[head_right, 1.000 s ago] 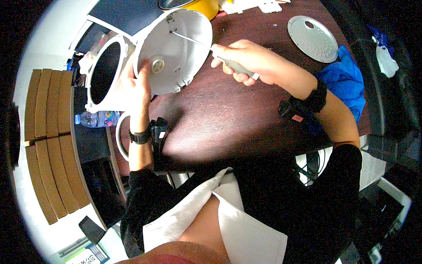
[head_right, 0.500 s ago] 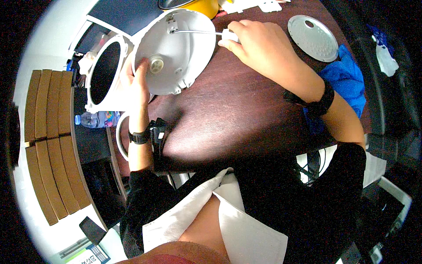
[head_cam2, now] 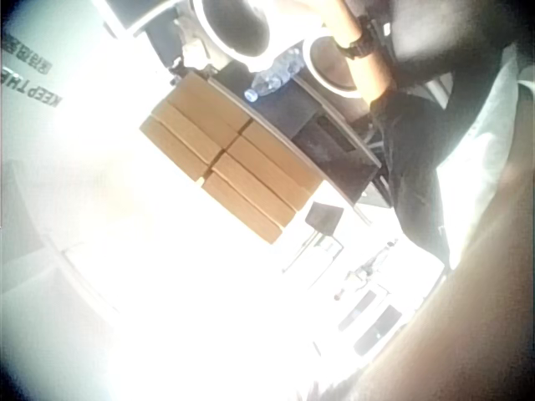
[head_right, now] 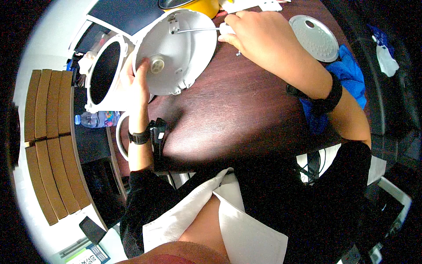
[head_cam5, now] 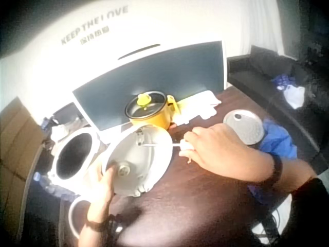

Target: The person uses a screwdriver to remove screws from a white plastic lid of a rice cooker, then wipes the lid with a blue cloth. The person handles the lid and a perforated metal plate, placing them on the table.

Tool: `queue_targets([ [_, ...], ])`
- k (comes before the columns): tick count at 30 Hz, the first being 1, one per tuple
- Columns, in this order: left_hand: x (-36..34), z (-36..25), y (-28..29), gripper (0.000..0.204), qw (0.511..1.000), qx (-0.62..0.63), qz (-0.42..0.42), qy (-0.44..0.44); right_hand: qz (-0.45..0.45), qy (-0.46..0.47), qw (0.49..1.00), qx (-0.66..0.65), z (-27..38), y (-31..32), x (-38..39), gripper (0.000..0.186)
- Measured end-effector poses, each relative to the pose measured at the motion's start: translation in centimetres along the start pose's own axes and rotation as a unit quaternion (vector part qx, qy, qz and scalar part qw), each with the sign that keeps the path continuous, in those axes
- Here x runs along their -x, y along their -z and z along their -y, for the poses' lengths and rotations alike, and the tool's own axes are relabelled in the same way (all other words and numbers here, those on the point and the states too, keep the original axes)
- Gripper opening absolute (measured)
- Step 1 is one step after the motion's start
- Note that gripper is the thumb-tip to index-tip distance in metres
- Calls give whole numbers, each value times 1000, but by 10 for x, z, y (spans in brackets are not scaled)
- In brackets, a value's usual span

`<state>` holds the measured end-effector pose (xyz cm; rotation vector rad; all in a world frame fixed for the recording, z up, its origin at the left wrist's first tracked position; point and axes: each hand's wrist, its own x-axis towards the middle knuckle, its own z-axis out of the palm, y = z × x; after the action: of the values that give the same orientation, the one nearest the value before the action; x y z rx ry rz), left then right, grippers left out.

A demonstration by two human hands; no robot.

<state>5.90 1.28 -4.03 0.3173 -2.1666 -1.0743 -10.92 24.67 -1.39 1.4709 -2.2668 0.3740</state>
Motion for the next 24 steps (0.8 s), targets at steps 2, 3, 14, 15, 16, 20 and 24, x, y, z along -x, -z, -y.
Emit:
queue_targets([
  [2,0,0,0,26,1000,-2,5,-2,11,4,999,31,3,9,-4,31],
  [3,0,0,0,27,1000,-3,8,-5,4,12,999,46,6,14,-5,31],
  [14,4,1,-2,30,999,-32,9,-38,-9,20,1000,6,10,16,-7,31],
  [15,5,1,-2,30,999,-32,10,-37,-20,24,999,-21,4,7,-4,32],
  [16,5,1,-2,31,999,-32,11,-37,-30,27,998,-49,-1,0,-3,33],
  [20,5,-1,-1,31,997,-56,10,-57,124,-78,954,-262,-7,-14,-4,38],
  [24,3,-2,-1,32,998,-43,4,-43,216,-166,874,-402,-7,-28,1,37],
])
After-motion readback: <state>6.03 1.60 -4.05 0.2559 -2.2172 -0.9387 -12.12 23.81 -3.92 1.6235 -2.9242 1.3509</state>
